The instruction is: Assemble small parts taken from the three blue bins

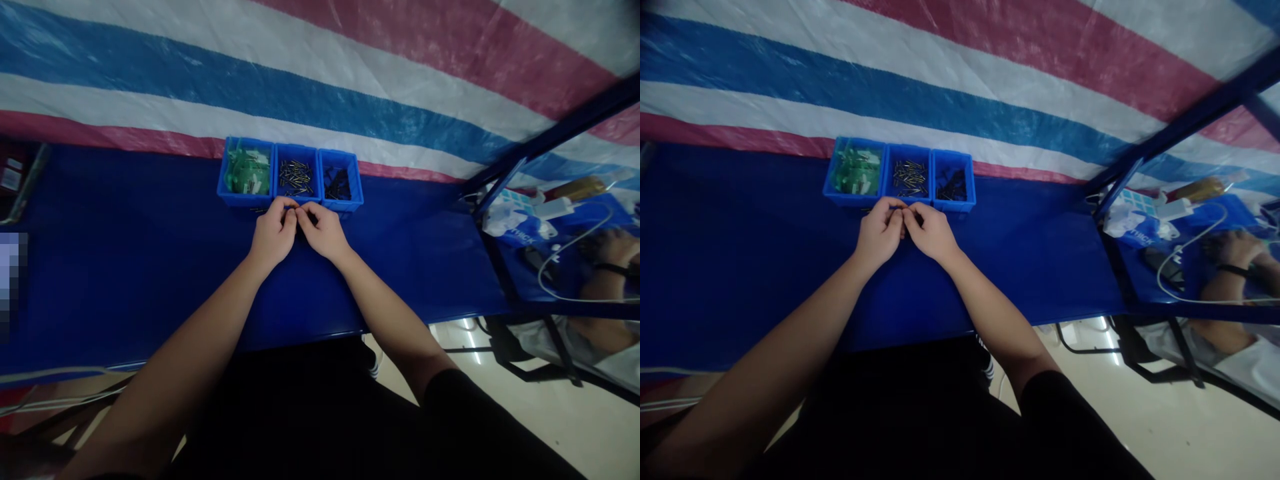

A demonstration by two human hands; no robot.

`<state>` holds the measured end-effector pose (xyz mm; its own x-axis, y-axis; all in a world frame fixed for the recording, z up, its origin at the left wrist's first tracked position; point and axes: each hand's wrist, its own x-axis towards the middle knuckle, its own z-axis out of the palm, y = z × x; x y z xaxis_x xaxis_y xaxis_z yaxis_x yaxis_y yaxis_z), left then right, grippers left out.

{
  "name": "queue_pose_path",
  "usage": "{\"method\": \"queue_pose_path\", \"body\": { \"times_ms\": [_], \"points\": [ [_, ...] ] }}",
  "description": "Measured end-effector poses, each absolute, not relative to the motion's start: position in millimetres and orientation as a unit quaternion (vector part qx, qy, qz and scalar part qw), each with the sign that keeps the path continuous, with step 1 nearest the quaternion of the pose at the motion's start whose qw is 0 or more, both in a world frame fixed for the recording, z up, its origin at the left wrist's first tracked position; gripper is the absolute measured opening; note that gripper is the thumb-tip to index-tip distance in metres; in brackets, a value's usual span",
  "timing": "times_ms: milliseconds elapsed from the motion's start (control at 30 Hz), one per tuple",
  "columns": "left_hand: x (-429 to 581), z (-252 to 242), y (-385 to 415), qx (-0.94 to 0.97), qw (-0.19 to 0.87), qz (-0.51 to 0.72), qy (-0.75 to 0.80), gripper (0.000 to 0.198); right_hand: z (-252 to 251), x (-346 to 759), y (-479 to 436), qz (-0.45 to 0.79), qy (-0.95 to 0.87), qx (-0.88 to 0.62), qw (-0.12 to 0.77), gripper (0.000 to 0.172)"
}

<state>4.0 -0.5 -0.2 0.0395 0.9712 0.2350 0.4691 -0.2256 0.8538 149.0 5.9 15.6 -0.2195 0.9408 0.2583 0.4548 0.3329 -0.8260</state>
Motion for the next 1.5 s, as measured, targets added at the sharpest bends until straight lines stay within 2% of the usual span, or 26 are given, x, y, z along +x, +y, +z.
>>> {"method": "queue_pose_path", "body": {
  "times_ms": [1500],
  "points": [
    [4.0,5.2,-2.0,0.666,0.299,0.400,0.555,0.022,15.4,150.7,6.3,0.311,-0.730,-0.489,0.363,0.025]
  ]
}}
